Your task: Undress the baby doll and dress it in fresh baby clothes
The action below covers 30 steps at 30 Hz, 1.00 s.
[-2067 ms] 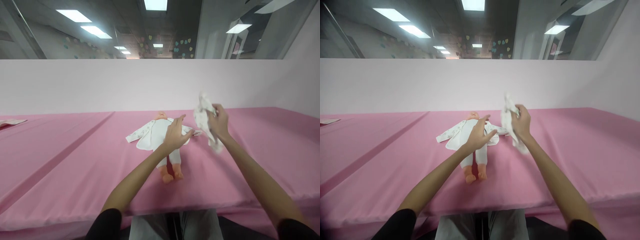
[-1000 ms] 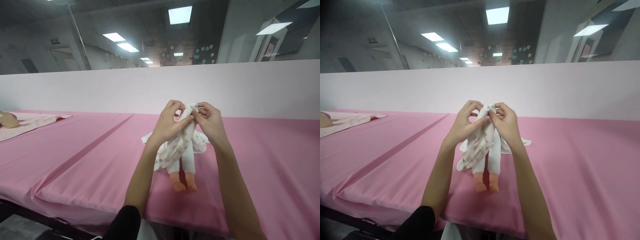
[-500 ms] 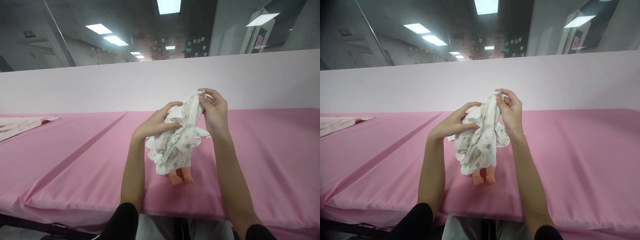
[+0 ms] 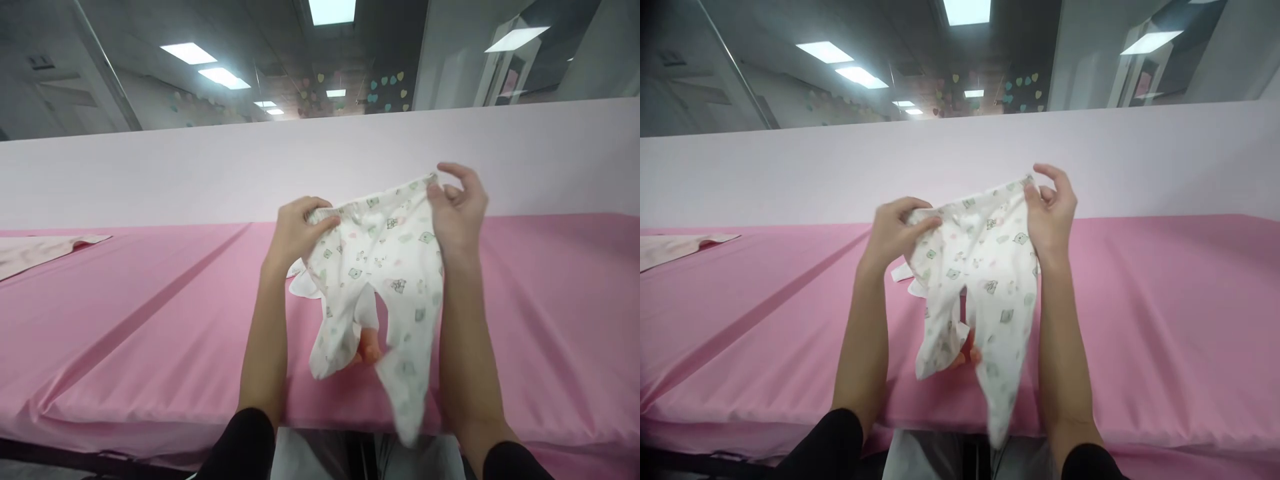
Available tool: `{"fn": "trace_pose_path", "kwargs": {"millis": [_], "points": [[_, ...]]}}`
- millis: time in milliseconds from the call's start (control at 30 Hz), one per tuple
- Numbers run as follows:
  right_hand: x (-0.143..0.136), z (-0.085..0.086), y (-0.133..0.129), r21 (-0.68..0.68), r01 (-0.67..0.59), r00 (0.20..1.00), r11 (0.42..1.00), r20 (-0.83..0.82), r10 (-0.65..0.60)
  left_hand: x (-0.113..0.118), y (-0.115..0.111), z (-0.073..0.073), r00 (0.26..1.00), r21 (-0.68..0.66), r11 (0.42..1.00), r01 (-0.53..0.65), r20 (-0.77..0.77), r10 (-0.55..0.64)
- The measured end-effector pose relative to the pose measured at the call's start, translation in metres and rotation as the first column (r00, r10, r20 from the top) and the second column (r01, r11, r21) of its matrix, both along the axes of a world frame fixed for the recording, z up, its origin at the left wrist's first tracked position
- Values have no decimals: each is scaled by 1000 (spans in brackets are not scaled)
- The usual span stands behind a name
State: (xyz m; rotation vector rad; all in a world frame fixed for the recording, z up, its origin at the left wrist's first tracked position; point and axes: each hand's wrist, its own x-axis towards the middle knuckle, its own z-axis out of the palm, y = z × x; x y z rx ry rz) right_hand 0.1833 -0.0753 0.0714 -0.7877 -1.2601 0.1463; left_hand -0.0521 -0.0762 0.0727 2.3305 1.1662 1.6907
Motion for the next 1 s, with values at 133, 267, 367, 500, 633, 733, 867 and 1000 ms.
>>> {"fn": "trace_pose_path", "kwargs": {"millis": [133, 267, 367, 500, 633, 733, 867, 1000], "points": [[11, -28, 57, -127, 200, 966, 972, 190, -174, -2, 40, -23, 972, -239, 959, -152, -214, 100], [4, -35, 59, -133, 247, 905, 960, 386, -179, 2, 45, -28, 961, -196, 972, -131, -265, 77], [-12, -28, 42, -153, -19, 882, 988, 462, 89, 11, 33, -20, 979, -155, 988, -7, -204, -25], [-37, -17, 17, -344, -425, 764, 837, 359, 535, 25, 10, -9, 974, -216, 951, 223, 18, -224], [-47, -12, 4, -427, -586, 713, 689, 133, 689, 38, -5, -6, 883, -287, 845, 451, 284, -375], [-47, -11, 3, -447, -658, 678, 606, 0, 735, 40, -8, -5, 843, -374, 759, 533, 309, -440], [-47, -13, 8, -487, -682, 667, 545, -110, 737, 24, -9, -1, 878, -477, 744, 468, 156, -452], [-55, -16, 8, -455, -771, 583, 446, -222, 781, 5, -6, 1, 915, -507, 765, 398, 156, -373]]}}
